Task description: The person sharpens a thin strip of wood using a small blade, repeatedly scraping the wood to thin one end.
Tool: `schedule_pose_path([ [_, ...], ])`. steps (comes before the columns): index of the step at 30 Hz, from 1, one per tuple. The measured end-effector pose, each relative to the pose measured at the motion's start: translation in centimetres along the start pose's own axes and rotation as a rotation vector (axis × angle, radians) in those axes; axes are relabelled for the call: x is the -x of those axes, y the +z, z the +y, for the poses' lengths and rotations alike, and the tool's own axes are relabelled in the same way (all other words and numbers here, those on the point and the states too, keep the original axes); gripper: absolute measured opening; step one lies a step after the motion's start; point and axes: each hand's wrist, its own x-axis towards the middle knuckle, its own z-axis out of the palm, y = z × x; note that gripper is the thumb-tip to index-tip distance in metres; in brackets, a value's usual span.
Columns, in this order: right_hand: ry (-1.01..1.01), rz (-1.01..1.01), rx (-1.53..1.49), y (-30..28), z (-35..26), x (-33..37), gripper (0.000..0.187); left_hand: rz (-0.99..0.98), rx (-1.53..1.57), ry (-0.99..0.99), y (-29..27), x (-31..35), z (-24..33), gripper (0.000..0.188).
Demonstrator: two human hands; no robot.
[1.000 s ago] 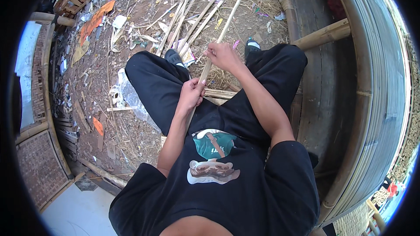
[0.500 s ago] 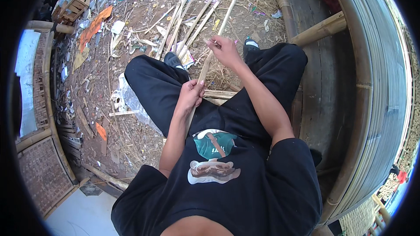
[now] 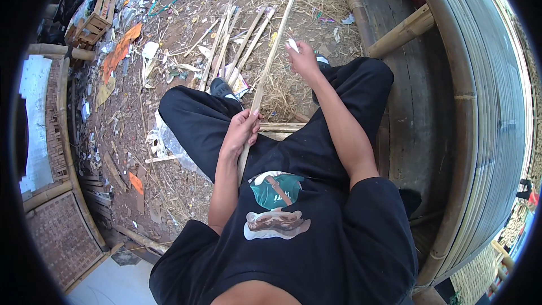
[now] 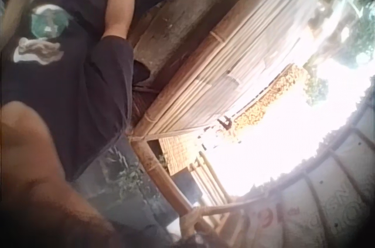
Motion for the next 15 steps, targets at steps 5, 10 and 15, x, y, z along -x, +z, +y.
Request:
schedule_pose_path([
  [5,0.204,-0.178,-0.216,1.7,-1.3,1.0,0.021,-0.013,-0.127,-0.019,0.3,0.6,0.4,0.028],
  [10,0.208,-0.226,-0.226,2.1,-0.8,2.0,0.025,0.007,-0.186,0.057,0.7,-0.1,1.2,0.031],
  [15,0.297,-0.564,-0.283,4.0,-1.3,5.6,0.022,0.040,-0.119,0.065,1.5,-0.9,3.1,0.032],
])
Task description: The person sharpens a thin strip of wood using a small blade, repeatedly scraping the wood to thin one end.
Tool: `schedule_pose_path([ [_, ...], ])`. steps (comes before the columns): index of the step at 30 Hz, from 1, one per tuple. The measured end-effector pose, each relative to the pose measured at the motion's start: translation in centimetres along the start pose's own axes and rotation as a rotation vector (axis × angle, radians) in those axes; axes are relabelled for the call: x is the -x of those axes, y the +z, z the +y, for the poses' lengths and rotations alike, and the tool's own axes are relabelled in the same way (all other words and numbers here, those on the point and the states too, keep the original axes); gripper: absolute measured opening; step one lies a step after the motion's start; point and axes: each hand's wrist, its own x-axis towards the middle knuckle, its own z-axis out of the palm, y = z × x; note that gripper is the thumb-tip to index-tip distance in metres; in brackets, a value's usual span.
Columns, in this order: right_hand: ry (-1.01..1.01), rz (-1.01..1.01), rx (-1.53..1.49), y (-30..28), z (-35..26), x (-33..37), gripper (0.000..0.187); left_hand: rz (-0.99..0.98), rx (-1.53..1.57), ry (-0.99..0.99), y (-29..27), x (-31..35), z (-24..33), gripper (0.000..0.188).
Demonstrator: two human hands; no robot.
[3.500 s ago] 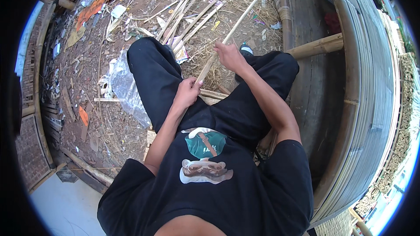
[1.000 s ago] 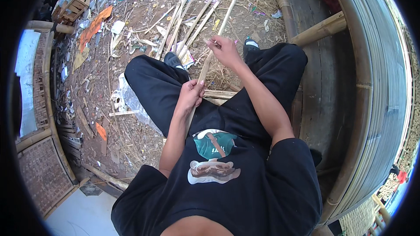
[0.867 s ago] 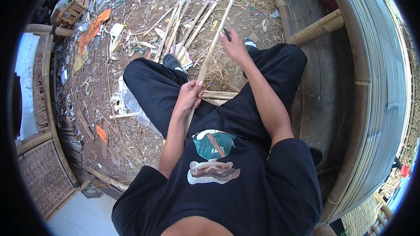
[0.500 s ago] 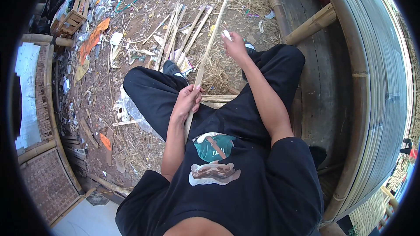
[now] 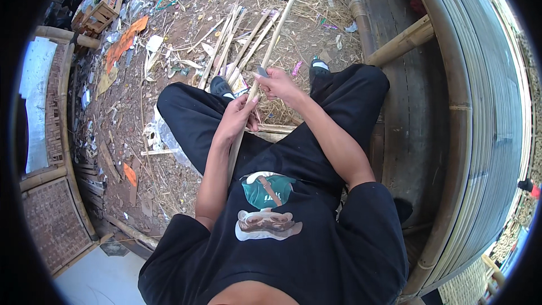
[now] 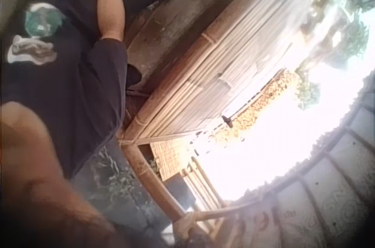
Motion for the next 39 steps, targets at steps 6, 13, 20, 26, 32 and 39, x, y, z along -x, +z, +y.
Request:
schedule_pose_path([
  [6,-0.113,0.249,0.402,-2.8,-1.8,0.9,0.028,0.130,-0.251,0.072,-0.1,1.2,-1.6,0.026],
  [13,-0.345,0.332,0.711,-3.9,-7.7,0.5,0.023,0.064,-0.185,0.147,0.0,2.3,-1.6,0.023],
  [20,-0.598,0.428,0.902,-6.8,-7.5,-2.8,0.028,-0.023,-0.130,0.033,-0.3,2.8,-1.6,0.034],
  [26,-0.678,0.535,0.984,-7.0,-5.8,-4.7,0.036,0.124,-0.300,0.190,0.2,2.3,-2.8,0.035],
  [32,-0.690,0.415,1.042,-6.2,-4.3,-5.1,0.034,0.256,-0.522,0.260,-0.1,2.0,-3.4,0.034],
  [39,-0.666,0.378,1.031,-5.7,-2.3,-4.6,0.034,0.257,-0.540,0.251,-0.3,1.4,-3.7,0.030],
])
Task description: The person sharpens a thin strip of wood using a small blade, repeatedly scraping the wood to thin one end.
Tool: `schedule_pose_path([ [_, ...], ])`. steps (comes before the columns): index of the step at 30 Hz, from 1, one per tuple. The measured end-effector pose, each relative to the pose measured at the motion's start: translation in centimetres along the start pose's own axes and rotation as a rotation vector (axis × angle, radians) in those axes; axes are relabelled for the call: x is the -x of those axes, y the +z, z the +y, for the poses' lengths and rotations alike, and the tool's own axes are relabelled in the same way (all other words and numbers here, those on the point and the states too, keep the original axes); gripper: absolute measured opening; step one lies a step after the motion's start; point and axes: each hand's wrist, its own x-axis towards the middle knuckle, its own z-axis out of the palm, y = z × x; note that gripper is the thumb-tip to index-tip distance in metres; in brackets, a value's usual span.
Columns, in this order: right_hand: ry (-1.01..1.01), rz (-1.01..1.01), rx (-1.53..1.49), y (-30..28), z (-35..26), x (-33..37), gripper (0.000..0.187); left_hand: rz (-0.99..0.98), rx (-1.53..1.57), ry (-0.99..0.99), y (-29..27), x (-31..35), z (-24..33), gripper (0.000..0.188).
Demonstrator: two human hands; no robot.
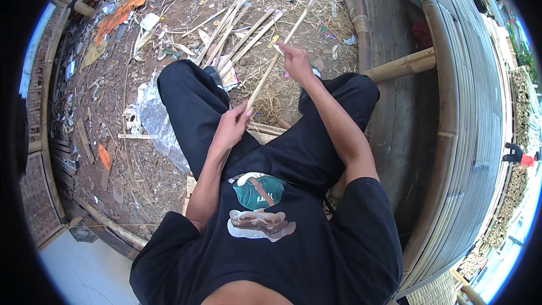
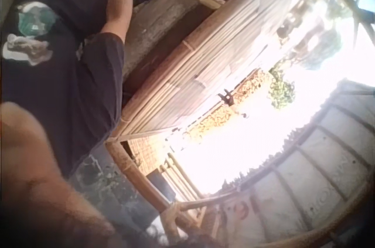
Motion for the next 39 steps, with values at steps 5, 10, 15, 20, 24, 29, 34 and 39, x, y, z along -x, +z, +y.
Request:
schedule_pose_path([
  [5,0.042,-0.101,0.006,1.1,-2.0,2.1,0.036,0.015,0.025,-0.043,-0.3,0.2,0.5,0.027],
  [10,0.207,-0.125,0.028,-0.3,-2.9,0.6,0.033,-0.022,0.142,-0.082,-0.4,0.0,0.6,0.027],
  [15,0.028,0.204,0.094,-0.8,0.5,-1.4,0.033,-0.018,0.025,0.031,0.5,-0.2,-0.1,0.034],
  [20,0.021,-0.044,0.047,0.6,-1.1,0.1,0.032,-0.015,0.062,-0.053,-0.3,-0.2,-0.3,0.034],
  [24,0.058,0.017,0.038,-0.2,-0.9,-1.0,0.031,0.004,0.025,-0.016,-0.1,-0.1,0.2,0.033],
  [29,-0.013,0.062,0.138,0.3,-0.3,0.3,0.034,0.010,0.038,0.019,0.0,0.2,1.0,0.046],
  [34,0.166,-0.101,0.088,-0.4,-1.2,0.5,0.035,0.031,-0.075,-0.012,0.1,0.3,0.5,0.051],
  [39,-0.087,-0.086,0.010,1.2,-1.5,2.1,0.036,0.019,-0.037,-0.024,-0.3,-0.1,2.4,0.047],
])
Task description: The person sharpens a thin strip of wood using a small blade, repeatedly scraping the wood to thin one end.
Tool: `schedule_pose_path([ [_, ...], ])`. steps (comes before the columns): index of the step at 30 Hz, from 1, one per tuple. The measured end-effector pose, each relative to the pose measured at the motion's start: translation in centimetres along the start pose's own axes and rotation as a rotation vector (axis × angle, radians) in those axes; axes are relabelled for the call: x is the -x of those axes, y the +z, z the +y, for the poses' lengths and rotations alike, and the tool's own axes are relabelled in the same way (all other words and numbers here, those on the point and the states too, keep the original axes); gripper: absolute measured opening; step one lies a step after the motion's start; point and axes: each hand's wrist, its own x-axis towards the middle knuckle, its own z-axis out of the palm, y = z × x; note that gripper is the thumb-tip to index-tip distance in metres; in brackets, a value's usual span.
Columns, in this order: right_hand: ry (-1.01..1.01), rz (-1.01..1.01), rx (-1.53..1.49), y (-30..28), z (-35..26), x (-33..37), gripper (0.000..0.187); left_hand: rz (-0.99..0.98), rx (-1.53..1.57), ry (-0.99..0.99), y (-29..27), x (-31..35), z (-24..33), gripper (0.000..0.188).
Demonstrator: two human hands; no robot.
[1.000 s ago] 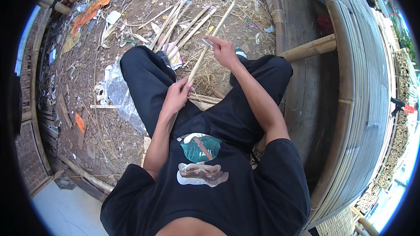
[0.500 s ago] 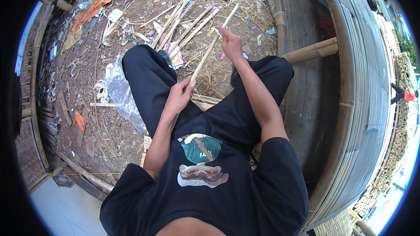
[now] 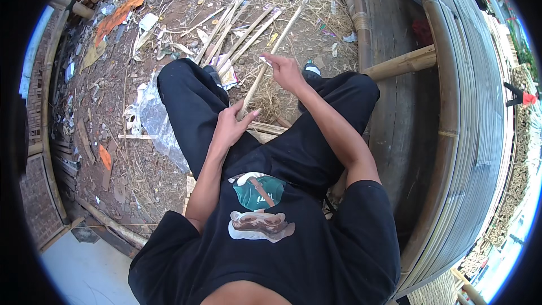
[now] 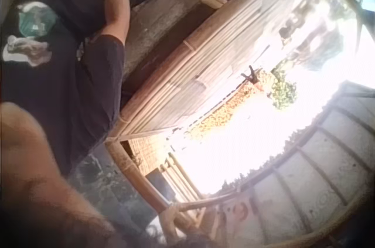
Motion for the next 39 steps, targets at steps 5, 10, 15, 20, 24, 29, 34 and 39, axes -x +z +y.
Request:
schedule_pose_path([
  [5,0.060,-0.029,-0.044,-0.8,-1.3,-0.7,0.035,0.023,0.049,0.019,0.2,0.1,-0.6,0.044],
  [10,0.110,0.047,-0.038,-0.5,-0.7,-1.0,0.034,0.050,0.041,0.034,0.4,0.0,-0.6,0.041],
  [15,0.042,0.192,0.020,-0.9,0.5,-1.8,0.028,-0.001,0.009,0.014,0.1,0.2,0.1,0.039],
  [20,0.015,0.172,0.076,-0.4,0.2,-1.6,0.030,0.035,-0.043,0.055,0.9,-0.1,-2.2,0.039],
  [24,-0.006,0.049,0.040,0.3,0.1,-0.6,0.033,0.080,-0.070,0.128,1.1,0.0,-2.3,0.038],
  [29,0.093,0.007,0.098,0.5,-0.7,0.2,0.030,0.078,-0.114,0.120,0.9,0.2,-2.0,0.033],
  [34,0.095,0.001,0.067,0.7,-0.8,1.0,0.029,0.031,-0.102,0.050,0.7,0.4,-0.9,0.025],
  [39,0.130,0.025,0.045,0.7,-0.9,2.0,0.029,0.039,-0.082,0.064,1.2,0.3,-2.2,0.027],
])
